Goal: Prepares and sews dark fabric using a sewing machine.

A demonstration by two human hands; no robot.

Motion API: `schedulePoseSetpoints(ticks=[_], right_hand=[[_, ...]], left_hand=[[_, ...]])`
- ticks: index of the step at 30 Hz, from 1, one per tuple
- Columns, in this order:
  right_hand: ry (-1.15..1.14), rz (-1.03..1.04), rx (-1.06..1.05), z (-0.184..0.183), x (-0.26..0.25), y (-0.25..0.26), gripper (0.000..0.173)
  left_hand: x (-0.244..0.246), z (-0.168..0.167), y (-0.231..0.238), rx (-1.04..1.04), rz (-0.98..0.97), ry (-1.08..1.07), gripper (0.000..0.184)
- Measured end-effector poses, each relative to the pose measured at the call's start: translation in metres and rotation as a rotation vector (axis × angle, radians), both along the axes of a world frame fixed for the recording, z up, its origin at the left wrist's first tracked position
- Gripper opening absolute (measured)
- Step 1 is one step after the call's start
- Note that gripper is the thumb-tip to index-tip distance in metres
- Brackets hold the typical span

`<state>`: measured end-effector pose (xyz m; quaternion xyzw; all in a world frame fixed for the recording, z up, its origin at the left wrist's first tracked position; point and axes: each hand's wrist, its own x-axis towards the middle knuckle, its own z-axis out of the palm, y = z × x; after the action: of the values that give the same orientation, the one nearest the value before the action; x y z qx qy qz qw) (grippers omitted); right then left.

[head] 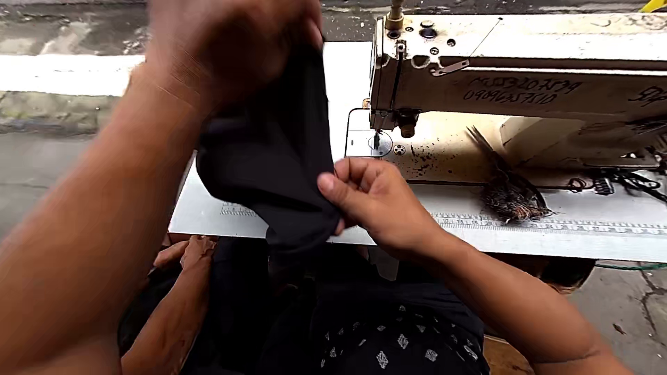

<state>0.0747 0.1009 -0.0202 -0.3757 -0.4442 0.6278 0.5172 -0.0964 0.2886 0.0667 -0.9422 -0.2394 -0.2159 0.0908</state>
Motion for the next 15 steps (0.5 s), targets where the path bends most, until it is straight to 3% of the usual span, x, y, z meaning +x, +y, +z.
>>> schedulePoseSetpoints(ticks=[2,4,6,8,11,15], right_hand=[[-0.203,0.017,-0.219,-0.051,0.018,-0.032,0.013],[-0.345,0.041,-0.353,-0.081,0.033,-0.056,0.014],[-0.496,0.067,-0.315,-0.089,0.052,-0.068,0.019],[-0.746,-0.041,-0.147,-0.088,0.076,-0.056,0.023],[-1.124,-0.311,0.053,-0.092,0.111,0.010,0.018],[-1.193,-0.416,0.186,-0.096,0.123,0.090,0.015]], left_hand=[[0.038,-0.075,-0.015,-0.099,-0.263,0.116,0.026],[0.056,-0.154,-0.027,-0.317,-0.354,0.094,0.021],[0.065,-0.193,-0.036,-0.453,-0.363,0.051,0.020],[0.067,-0.206,-0.039,-0.468,-0.357,0.009,0.021],[0.063,-0.209,-0.036,-0.510,-0.327,-0.069,0.022],[0.062,-0.210,-0.037,-0.514,-0.286,-0.135,0.021]])
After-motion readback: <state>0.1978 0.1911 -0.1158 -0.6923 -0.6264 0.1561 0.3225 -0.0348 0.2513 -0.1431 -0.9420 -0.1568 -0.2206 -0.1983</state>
